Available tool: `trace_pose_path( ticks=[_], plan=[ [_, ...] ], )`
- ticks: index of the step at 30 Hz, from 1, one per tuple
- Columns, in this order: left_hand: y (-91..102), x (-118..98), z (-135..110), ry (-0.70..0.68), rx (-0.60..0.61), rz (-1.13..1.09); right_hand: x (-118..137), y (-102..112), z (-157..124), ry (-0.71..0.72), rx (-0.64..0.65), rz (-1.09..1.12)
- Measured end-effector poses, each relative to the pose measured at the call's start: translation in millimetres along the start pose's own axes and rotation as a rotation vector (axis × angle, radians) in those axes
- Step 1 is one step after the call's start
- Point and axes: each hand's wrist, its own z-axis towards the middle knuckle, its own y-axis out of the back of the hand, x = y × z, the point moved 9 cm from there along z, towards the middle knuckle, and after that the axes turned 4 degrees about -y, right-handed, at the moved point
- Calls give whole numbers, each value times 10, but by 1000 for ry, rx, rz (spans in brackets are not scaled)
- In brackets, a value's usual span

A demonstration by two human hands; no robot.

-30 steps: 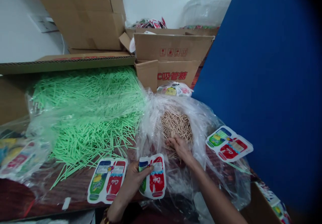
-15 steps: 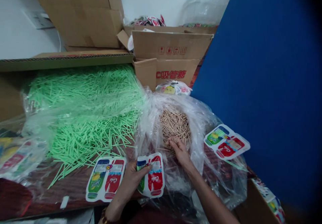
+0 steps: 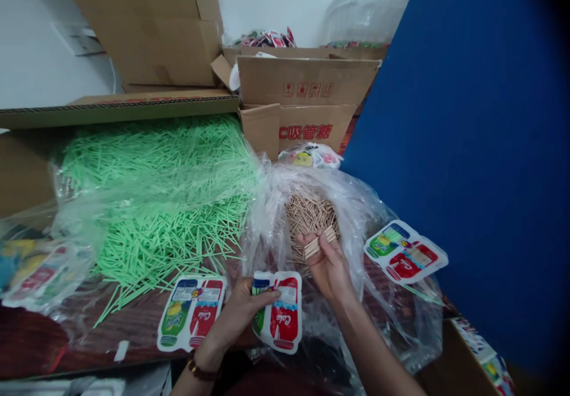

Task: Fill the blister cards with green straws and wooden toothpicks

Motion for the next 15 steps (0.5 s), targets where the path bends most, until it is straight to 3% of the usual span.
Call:
trace_pose_path(
  ticks=[5,15],
  plan=[
    [-64,-48,0,-1,56,26,-165,-251,-237,-49,12,-48],
    [-121,-101,-32,14,55,-74,-326,-234,-398,-153,-43,-165]
  ],
)
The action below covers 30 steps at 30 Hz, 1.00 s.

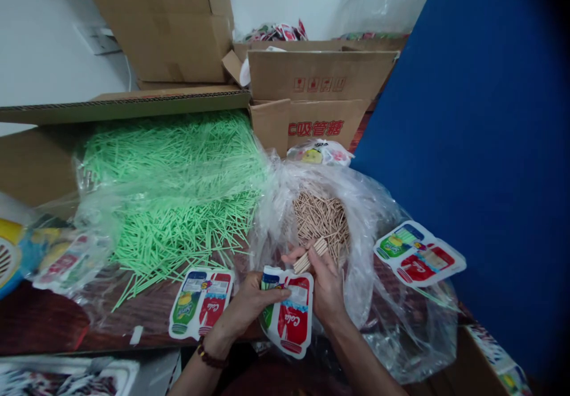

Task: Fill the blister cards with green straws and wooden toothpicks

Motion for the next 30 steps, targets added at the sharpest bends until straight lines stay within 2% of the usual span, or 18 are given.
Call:
trace_pose_path(
  ticks=[5,7,11,13,15,18,21,24,26,30],
  plan=[
    [15,-5,25,-3,11,53,-20,66,-43,-19,-8,-36],
    [23,-35,45,-28,18,65,-37,39,-51,-37,62,-38],
    [41,-72,81,-63,23,74,-55,-107,-44,-95,301,-136],
    [57,-77,98,-72,18,76,22,-137,-6,-63,353,-163],
    [71,-80,117,-75,19,83,145,-131,42,8,348,-194],
    [99,-120,146,-109,14,102,274,-175,39,135,380,-476],
    [120,-187,160,-172,8,116,264,-225,-24,200,463,-742],
    [133,-189,159,-175,1,93,215,-120,-3,159,433,-640],
    [140,-180,158,-173,-7,70,95,-27,34,56,407,-472],
    [172,-164,171,-185,-38,17,-275,-16,-7,-185,473,-279]
  ],
)
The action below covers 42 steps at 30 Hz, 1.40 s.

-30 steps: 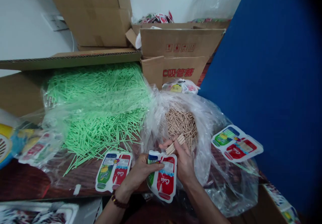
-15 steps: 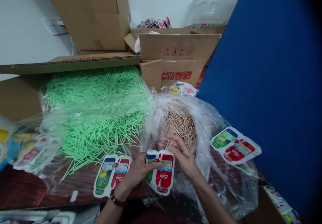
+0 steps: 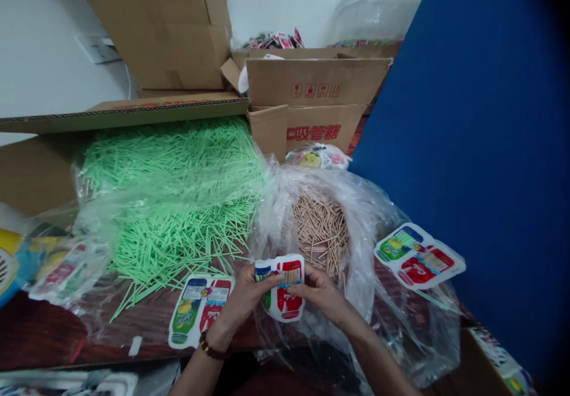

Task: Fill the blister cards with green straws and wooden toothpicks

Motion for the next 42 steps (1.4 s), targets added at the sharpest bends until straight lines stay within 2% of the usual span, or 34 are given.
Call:
trace_pose_path(
  ticks=[5,9,13,17,23,26,30,32,34,38,42],
  plan=[
    [82,73,4,50,-66,-73,-76,-37,-1,-13,-71,61],
    [81,91,-8,99,-37,-63,-28,-29,22,6,-103,36],
    [51,40,-15,92,-32,-81,-56,-43,50,11,-91,44],
    [69,-3,-19,61,-120,-26,-96,-27,59,22,-119,29],
    [58,60,-19,61,-161,-96,-72,35,38,58,-176,-21],
    [70,44,-32,40,-152,-4,-44,1,15,56,-155,-27],
    [1,-35,-47,-61,-93,273,60,12,-65,95,-163,-57],
    [-32,-65,-44,-121,-102,314,147,133,-156,126,-223,-96],
    [-74,-59,-24,-140,-100,314,279,362,-319,163,-345,-180],
    [-107,-35,25,-120,-112,318,719,959,-890,306,-695,-385],
    [-103,-6,37,-92,-124,284,1109,1537,-1485,427,-1081,-463]
  ],
)
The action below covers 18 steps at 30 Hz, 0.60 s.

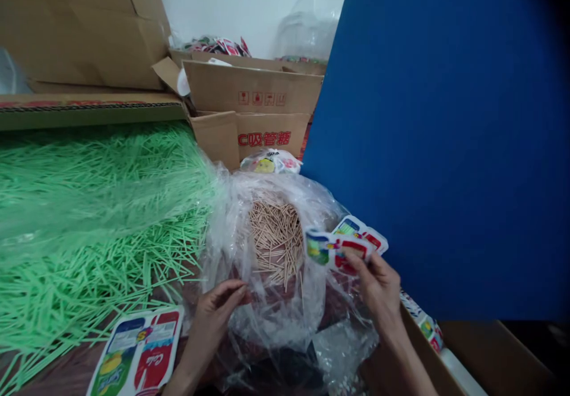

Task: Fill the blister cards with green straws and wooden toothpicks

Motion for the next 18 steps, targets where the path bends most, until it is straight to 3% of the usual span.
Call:
trace_pose_path(
  ticks=[3,8,12,15,18],
  plan=[
    [-12,50,-22,16,15,1,-94,326,235,-1,-186,-24],
    [160,194,-108,26,-29,20,-681,386,454,-172,-288,153],
    [550,333,-234,72,-137,84,-1099,381,392,-300,-287,64],
    [917,331,-336,44,-253,212,-1147,457,328,-296,-281,-173],
    [1169,321,-421,70,-332,272,-1152,515,312,-301,-313,-156]
  ],
)
